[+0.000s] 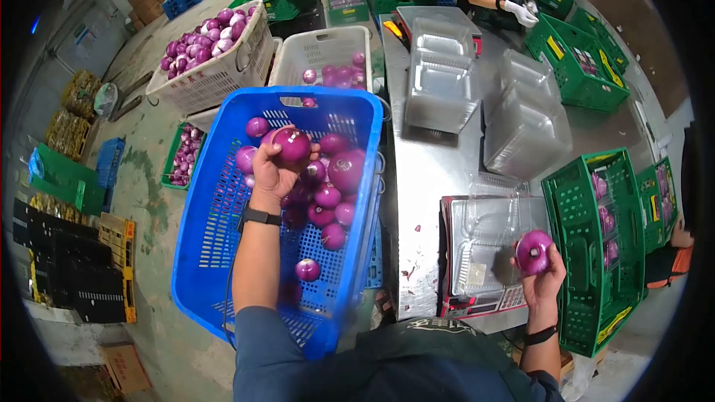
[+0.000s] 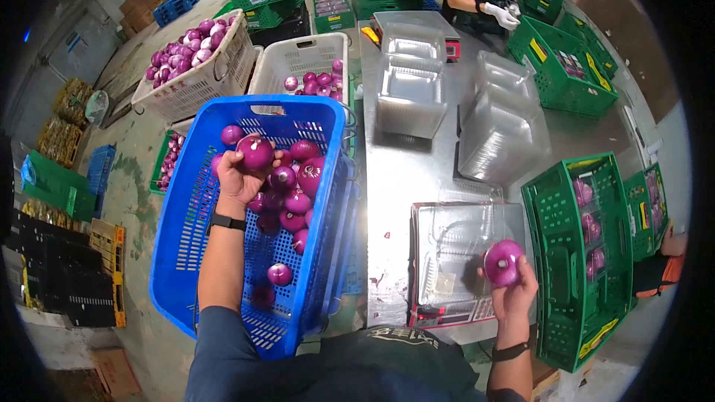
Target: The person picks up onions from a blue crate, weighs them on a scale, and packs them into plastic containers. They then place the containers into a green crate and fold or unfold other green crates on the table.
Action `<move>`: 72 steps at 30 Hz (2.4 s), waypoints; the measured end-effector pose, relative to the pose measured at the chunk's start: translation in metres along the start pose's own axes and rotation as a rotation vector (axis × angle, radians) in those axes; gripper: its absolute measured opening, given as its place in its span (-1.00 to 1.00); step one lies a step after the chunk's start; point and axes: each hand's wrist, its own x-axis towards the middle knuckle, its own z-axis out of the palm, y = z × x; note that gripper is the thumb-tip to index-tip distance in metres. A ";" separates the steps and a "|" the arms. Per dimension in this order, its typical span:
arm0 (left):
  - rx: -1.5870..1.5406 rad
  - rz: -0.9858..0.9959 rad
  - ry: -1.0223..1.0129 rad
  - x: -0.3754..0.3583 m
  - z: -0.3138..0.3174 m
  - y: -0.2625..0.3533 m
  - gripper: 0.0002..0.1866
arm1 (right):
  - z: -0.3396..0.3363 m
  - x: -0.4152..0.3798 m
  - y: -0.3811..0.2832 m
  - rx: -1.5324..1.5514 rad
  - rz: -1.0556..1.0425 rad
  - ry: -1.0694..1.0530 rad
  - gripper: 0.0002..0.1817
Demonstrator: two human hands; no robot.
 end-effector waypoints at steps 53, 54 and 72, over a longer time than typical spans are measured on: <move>0.755 0.172 0.561 -0.216 0.193 -0.275 -0.68 | -0.101 0.050 -0.027 -0.868 -0.417 -0.037 -0.56; 0.725 0.173 0.568 -0.220 0.192 -0.274 -0.69 | -0.099 0.057 -0.027 -0.893 -0.423 -0.024 -0.55; 0.127 -0.393 0.175 -0.233 0.183 -0.299 -0.75 | -0.115 0.009 -0.047 -1.467 -0.846 -0.595 -0.26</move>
